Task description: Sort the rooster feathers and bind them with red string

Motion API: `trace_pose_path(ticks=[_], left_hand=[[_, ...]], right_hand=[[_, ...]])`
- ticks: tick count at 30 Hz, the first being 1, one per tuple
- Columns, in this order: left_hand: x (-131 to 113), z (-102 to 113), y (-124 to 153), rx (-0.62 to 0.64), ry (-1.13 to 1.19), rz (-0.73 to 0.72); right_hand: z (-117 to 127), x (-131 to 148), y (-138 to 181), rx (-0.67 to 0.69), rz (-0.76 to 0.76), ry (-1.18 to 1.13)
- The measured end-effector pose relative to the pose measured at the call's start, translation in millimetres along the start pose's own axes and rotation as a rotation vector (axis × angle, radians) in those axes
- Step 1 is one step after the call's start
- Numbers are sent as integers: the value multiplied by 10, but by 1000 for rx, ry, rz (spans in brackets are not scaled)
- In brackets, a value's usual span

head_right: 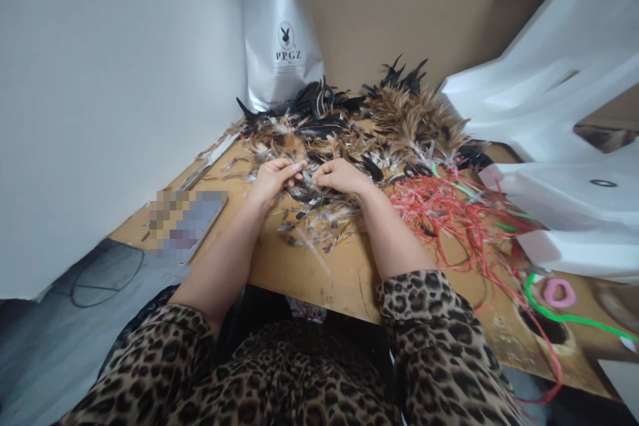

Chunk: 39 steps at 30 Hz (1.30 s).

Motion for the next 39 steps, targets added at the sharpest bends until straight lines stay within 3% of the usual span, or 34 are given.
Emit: trace_pose_path(ticks=[4, 8, 18, 23, 26, 31, 39], left_hand=[[32, -119, 44, 102, -59, 6], [110, -151, 43, 123, 1, 44], [367, -133, 54, 33, 423, 398], [369, -199, 86, 85, 398, 401], [375, -197, 89, 91, 382, 391], [391, -170, 79, 91, 353, 382], [317, -202, 106, 118, 182, 289]], right_hand=[[-38, -71, -10, 38, -37, -156], [-74, -49, -14, 73, -20, -269], [84, 210, -3, -145, 148, -287], [71, 333, 15, -270, 264, -163], [122, 254, 1, -332, 193, -195], [103, 87, -16, -297, 22, -307], [54, 93, -15, -325, 45, -255]])
Point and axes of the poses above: each hand's wrist, its own y-axis away from the middle knuckle, its own z-axis out of the back of the hand, x = y × z, the point moved 10 cm from there along -y, towards the middle knuckle, and after that the axes turned 7 degrees about -x, right-handed, at the moved point
